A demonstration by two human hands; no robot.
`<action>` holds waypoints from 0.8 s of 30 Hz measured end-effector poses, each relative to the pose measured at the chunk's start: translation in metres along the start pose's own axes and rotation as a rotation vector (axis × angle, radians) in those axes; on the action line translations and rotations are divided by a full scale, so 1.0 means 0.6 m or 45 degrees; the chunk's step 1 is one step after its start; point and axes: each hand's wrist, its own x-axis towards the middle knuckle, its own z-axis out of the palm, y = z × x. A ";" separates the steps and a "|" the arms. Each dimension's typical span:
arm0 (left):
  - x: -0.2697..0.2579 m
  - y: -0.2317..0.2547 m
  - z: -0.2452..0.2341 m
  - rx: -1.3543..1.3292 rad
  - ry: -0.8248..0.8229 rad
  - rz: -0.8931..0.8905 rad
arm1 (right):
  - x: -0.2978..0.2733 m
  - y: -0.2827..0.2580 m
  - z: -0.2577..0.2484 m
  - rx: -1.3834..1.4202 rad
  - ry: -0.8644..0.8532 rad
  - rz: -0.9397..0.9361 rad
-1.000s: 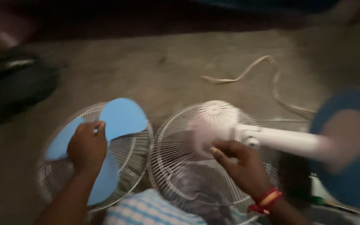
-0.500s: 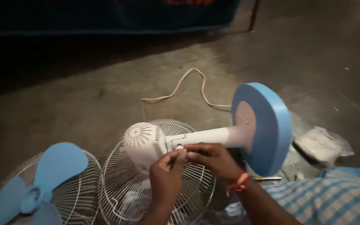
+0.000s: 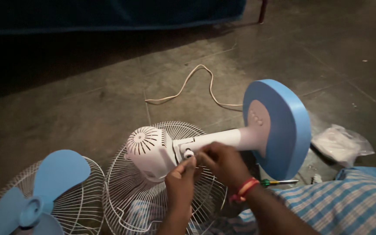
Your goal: The person assembles an electric fan by attaching the motor housing to the stand and securing it with a screwdriver. They then pick up the fan blade and cage, preparing to install them.
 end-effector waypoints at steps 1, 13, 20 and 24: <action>0.002 -0.001 0.004 -0.121 -0.014 -0.026 | 0.008 -0.005 -0.003 0.048 0.080 0.007; 0.058 0.001 0.000 -0.444 -0.054 -0.324 | 0.198 0.037 0.038 -0.417 -0.380 -0.160; 0.065 -0.028 0.008 -0.633 0.001 -0.339 | 0.208 0.059 0.052 -0.369 -0.591 -0.052; 0.048 -0.035 0.014 -0.700 0.003 -0.289 | 0.178 0.049 0.042 -0.317 -0.573 -0.060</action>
